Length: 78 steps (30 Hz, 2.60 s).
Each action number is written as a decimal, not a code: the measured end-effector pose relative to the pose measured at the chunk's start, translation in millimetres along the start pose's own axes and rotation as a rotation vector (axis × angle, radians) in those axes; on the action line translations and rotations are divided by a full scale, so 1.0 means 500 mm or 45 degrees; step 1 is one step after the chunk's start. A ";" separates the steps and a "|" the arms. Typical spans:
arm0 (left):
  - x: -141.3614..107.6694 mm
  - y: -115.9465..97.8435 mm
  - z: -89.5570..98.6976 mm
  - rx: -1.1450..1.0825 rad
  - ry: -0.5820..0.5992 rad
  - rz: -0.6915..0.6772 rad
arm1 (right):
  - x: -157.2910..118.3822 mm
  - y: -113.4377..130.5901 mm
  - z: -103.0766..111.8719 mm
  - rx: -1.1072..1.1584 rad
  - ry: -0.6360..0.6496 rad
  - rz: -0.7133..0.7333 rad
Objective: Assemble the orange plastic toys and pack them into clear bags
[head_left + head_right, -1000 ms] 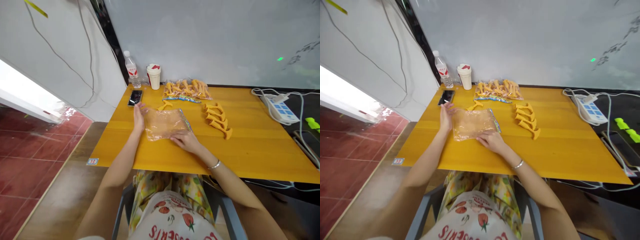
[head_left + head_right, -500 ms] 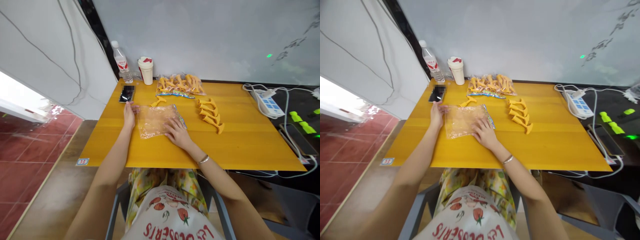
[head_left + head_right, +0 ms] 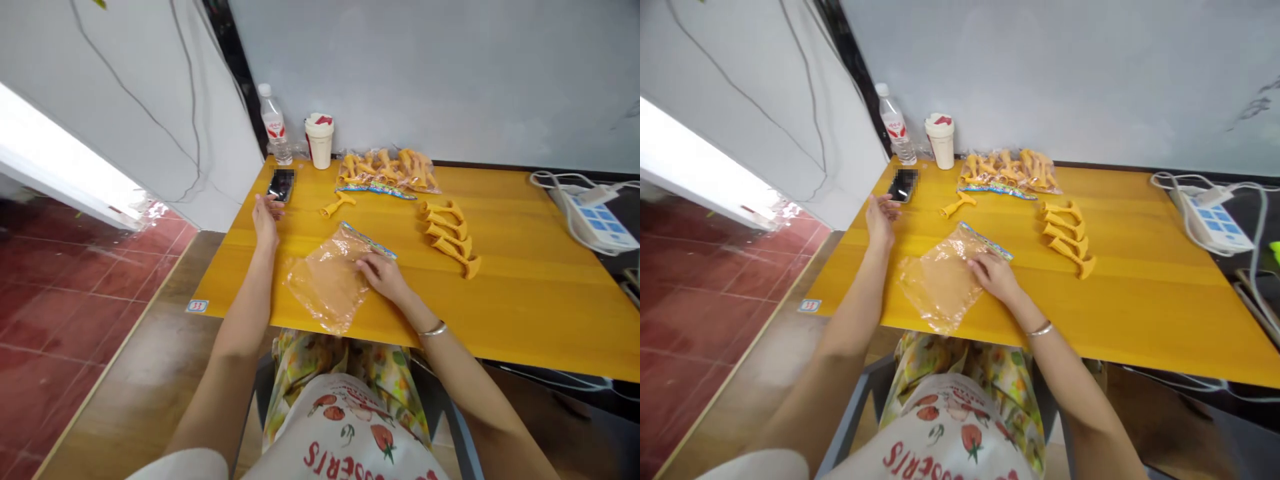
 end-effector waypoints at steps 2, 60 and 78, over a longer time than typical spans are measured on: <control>-0.003 -0.030 0.005 0.008 0.008 -0.056 | -0.002 -0.020 0.032 0.022 -0.132 -0.058; -0.259 0.059 -0.144 2.069 0.762 -0.235 | 0.002 0.053 -0.064 -0.276 0.156 0.245; -0.258 0.057 -0.146 2.068 0.732 -0.326 | 0.248 -0.119 -0.095 -0.412 0.067 -0.031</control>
Point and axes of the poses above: each hand's wrist, its own x-axis towards the middle knuckle, its own z-axis out of the back of the hand, y = z × x, the point moved 10 cm from there along x, towards the middle knuckle, and after that the axes turned 3 degrees about y, right-handed, at the moved point
